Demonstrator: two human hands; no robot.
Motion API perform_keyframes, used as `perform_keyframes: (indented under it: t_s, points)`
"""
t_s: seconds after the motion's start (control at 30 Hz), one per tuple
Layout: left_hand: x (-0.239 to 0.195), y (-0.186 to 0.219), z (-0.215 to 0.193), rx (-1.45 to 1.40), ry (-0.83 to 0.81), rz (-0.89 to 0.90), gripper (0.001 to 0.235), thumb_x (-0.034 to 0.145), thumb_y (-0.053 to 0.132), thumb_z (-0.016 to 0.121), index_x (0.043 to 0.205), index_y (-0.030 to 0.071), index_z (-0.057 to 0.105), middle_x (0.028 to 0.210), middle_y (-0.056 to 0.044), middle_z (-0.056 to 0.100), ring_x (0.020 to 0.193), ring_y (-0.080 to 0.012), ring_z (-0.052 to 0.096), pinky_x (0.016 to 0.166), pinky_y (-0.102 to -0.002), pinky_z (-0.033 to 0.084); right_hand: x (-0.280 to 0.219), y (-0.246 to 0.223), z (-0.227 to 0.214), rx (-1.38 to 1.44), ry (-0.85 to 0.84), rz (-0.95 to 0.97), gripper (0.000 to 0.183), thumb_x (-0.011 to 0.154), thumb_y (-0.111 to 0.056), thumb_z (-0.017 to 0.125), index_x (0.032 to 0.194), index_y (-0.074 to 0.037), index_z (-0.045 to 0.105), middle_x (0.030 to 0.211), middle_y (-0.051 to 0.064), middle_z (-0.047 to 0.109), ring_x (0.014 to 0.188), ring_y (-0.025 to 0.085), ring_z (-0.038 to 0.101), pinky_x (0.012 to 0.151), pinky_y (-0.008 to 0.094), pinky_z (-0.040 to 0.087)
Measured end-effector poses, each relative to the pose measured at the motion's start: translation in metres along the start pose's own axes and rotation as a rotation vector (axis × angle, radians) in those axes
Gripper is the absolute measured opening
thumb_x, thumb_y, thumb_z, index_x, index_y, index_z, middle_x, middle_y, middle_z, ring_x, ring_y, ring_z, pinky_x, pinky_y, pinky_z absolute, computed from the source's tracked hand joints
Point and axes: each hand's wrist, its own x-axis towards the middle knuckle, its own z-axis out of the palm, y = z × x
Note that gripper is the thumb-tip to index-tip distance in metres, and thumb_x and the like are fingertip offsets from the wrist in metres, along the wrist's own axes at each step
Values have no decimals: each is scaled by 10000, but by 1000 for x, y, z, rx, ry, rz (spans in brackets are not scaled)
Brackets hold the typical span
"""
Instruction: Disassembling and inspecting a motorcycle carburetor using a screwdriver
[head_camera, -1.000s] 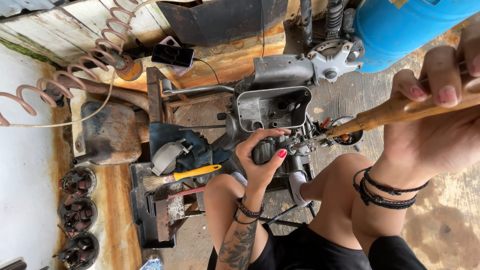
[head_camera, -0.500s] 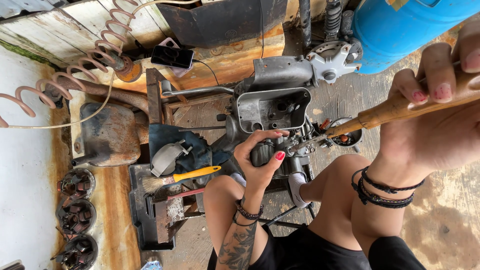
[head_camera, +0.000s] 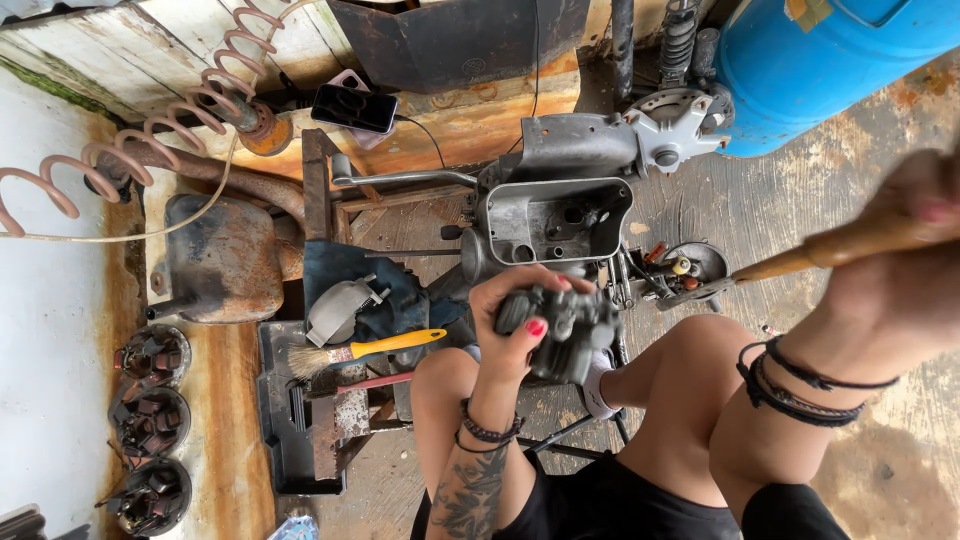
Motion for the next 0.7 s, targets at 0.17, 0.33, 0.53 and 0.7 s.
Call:
perform_keyframes:
  t_s: [0.17,0.33,0.53,0.7]
  points:
    - [2,17,-3,-79,-187,-55,600,933,432,735,1286,-29,585,1278,-237,675,848,-236,739,703,-379,660,13,44,104,-782,-184,-23,496,1114,-607,514,1200,-123,445,829,109,475,615,214,490,583,291,382]
    - [4,26,-4,-197,-264,-307,1137,820,358,847,1653,37,142,1668,-194,322,862,-288,745,734,-410,655,-3,87,133,-549,-691,338,251,1131,-300,372,1176,-55,338,1191,257,647,1108,327,691,1018,396,587]
    - [-3,12,-16,-43,-179,-281,635,863,379,763,1335,50,496,1096,-102,575,835,-179,678,700,-294,577,-9,90,153,-695,-888,359,404,1082,-409,398,1203,-24,394,1274,183,677,1237,258,663,991,364,518]
    - [-13,-17,-34,-266,95,-167,609,862,211,822,1339,74,470,1169,-109,552,1006,-207,623,893,-374,533,2,84,134,-586,-1013,453,630,1038,-451,464,1427,13,289,1527,247,433,1424,341,504,1126,460,526]
